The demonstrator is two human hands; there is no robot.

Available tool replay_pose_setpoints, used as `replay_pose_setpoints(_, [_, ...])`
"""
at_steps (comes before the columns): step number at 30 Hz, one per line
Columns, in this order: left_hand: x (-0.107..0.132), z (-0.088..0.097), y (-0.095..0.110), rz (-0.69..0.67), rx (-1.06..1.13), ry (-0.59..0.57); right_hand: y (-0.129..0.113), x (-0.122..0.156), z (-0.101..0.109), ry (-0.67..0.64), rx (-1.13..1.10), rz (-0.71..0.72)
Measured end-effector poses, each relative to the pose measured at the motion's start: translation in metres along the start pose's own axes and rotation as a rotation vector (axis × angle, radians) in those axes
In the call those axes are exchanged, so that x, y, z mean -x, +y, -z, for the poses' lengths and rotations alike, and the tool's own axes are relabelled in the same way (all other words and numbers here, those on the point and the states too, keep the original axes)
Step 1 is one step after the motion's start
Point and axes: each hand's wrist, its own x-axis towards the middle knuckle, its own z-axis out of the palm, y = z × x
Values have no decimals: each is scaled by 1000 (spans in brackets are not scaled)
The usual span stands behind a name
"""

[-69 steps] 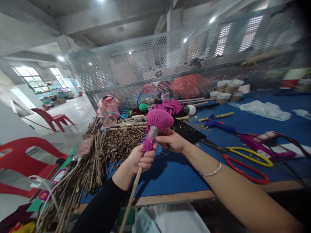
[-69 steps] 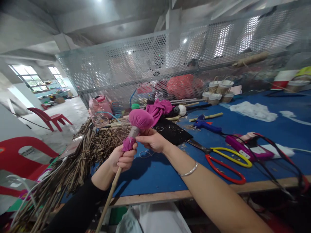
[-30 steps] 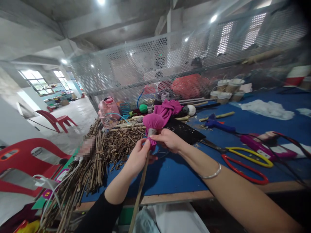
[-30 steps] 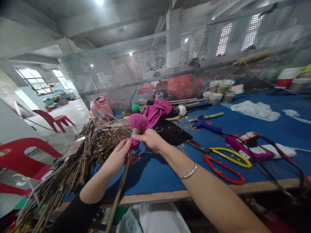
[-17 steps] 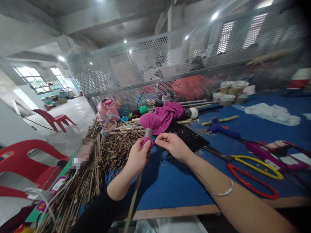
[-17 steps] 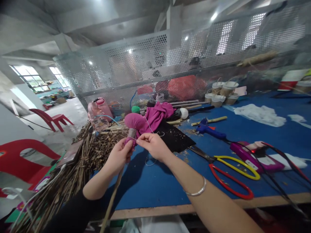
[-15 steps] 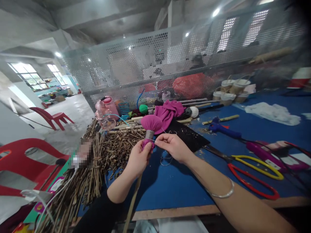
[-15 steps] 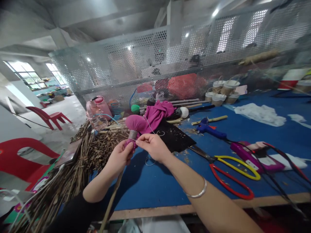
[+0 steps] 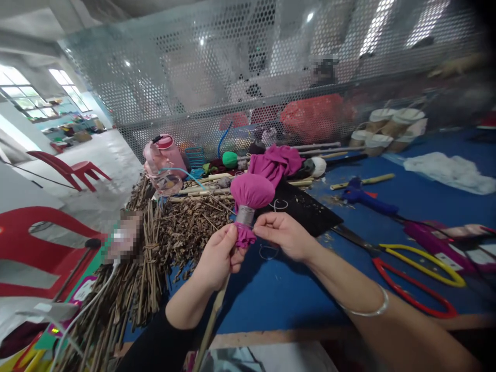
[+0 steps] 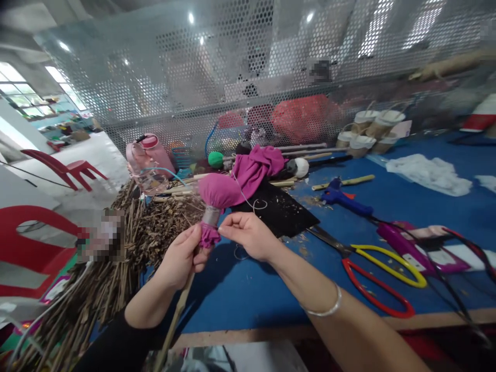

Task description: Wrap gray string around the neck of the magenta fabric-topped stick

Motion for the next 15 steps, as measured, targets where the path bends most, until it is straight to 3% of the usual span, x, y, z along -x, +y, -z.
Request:
replay_pose_setpoints(6, [-1, 1, -6, 89, 106, -29, 8, -3, -4, -46, -233, -136])
replay_pose_setpoints(11, [-13, 8, -20, 347, 115, -137, 15, -8, 3, -79, -241, -130])
replay_pose_setpoints(13, [-17, 9, -22, 344, 18, -77, 15, -9, 6, -51, -212, -135])
replay_pose_setpoints(15, [-17, 9, -18, 202, -99, 57, 14, -9, 8, -22, -159, -142])
